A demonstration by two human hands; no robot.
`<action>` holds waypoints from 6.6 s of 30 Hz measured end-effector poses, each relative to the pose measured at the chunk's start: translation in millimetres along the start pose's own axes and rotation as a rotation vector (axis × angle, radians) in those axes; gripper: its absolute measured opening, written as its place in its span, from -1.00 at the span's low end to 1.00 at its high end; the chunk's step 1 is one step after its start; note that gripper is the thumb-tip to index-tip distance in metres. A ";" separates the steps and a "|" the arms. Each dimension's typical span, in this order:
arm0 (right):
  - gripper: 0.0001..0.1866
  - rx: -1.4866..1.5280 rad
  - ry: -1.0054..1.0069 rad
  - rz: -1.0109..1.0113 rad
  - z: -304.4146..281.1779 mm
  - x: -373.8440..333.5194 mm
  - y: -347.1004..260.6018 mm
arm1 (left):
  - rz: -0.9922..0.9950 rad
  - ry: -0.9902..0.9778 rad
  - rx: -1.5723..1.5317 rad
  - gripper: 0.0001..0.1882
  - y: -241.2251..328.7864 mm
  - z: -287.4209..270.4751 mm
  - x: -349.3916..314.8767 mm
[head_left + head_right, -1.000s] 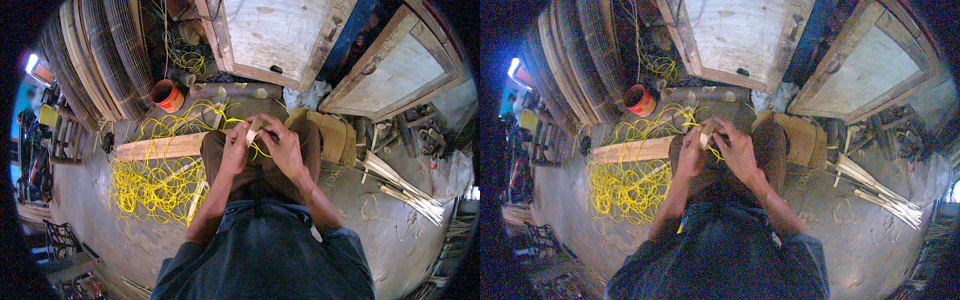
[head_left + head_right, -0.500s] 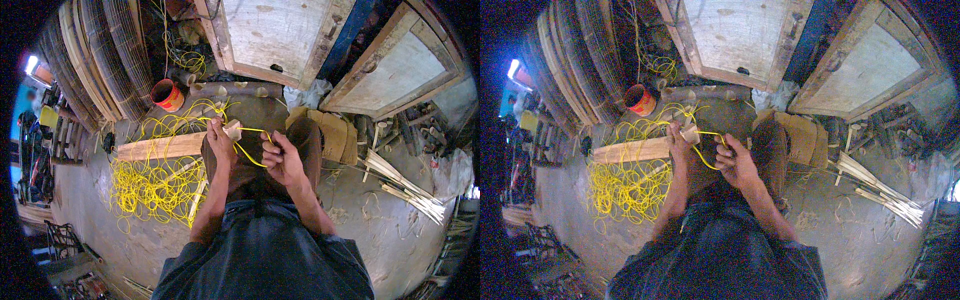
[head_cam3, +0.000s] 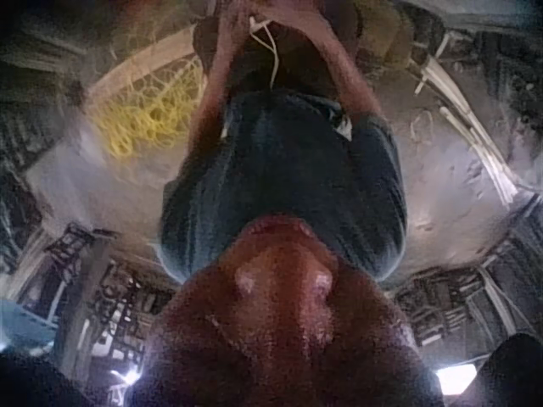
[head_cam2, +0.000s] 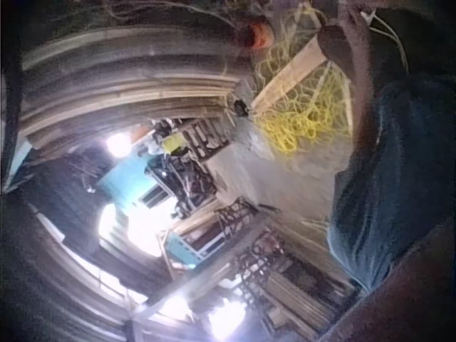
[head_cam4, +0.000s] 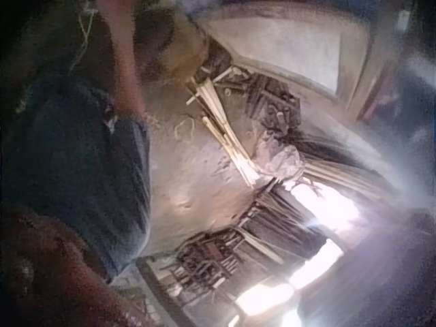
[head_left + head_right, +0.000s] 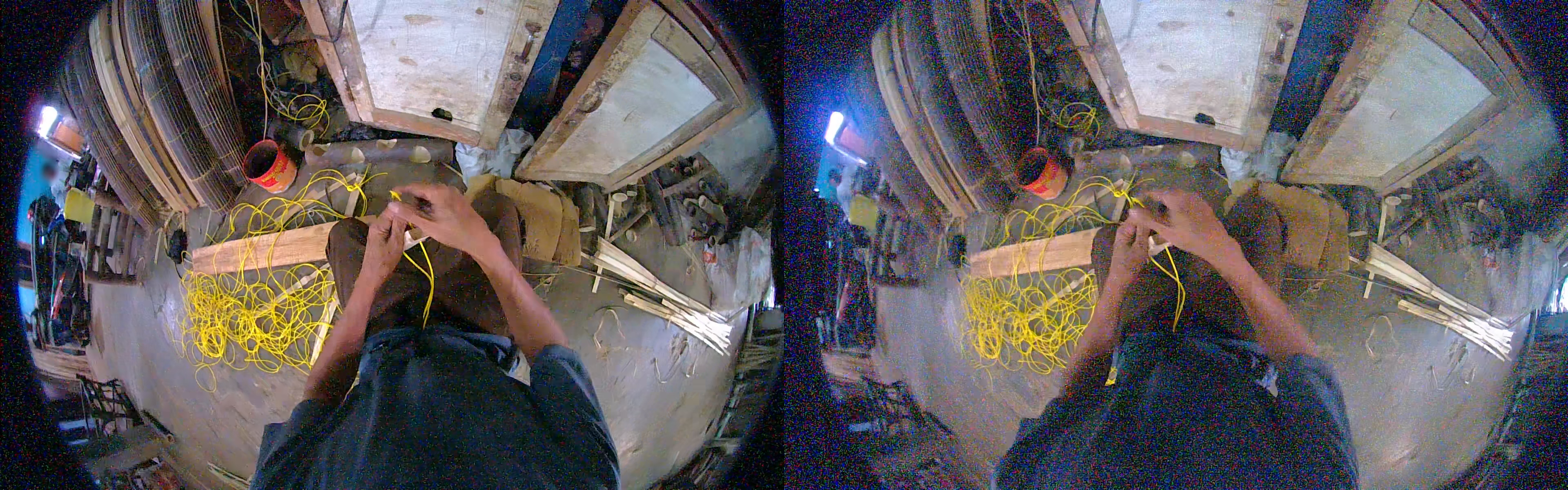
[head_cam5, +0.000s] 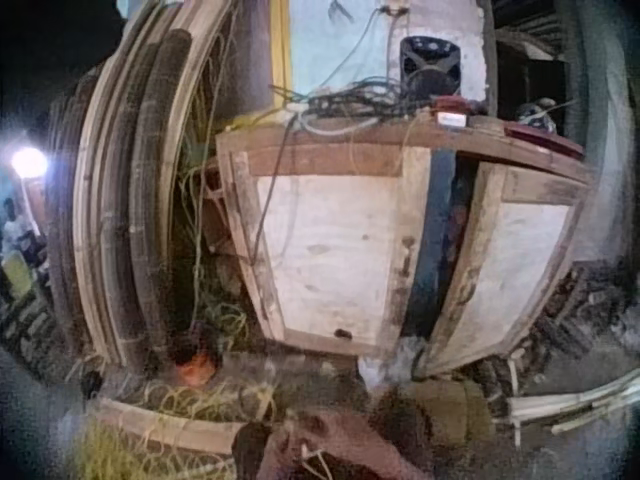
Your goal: The person sits on the floor and ties yellow cords to small wooden blocks. They pick up a block, thread the cord through holes, and tie knots, repeating this process for several blocks.
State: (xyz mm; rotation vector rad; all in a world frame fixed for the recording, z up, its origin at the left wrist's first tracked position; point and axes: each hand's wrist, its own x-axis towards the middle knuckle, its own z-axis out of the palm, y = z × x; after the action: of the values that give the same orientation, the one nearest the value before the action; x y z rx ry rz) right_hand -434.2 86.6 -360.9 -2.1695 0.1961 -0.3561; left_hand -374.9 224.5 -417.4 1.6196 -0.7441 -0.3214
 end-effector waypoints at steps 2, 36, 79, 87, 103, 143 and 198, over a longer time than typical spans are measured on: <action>-0.66 0.072 -0.050 0.005 2.2 16.1 2.6 | 0.002 -0.007 0.024 -0.70 -1.0 1.6 1.3; -0.62 -0.309 0.215 0.105 50.3 -52.0 32.6 | -0.015 0.056 0.241 -0.79 -28.4 -2.3 -9.8; -0.71 0.149 0.053 0.159 21.5 -30.2 42.0 | -0.225 -0.116 0.255 -0.71 -41.6 8.2 -39.3; -0.72 0.179 0.065 0.076 47.4 -52.3 64.4 | -0.487 0.090 -0.145 -0.62 6.0 9.0 -25.8; -0.67 0.454 -0.159 0.179 15.4 -47.3 42.0 | -0.380 0.066 -0.009 -0.56 -21.8 12.5 -22.7; -0.68 1.074 -0.174 0.778 -8.7 -66.7 48.3 | 0.057 -0.216 0.122 -0.64 -13.5 -15.2 -5.1; -0.72 1.788 0.427 0.471 32.3 -61.5 63.3 | 0.152 0.012 0.209 -0.68 12.6 7.6 -20.6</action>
State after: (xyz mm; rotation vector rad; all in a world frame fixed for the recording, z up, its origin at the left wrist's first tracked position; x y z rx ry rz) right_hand -482.5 91.1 -441.4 -0.2527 0.3979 -0.4361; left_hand -398.4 231.1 -410.9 1.7465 -0.9100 -0.1266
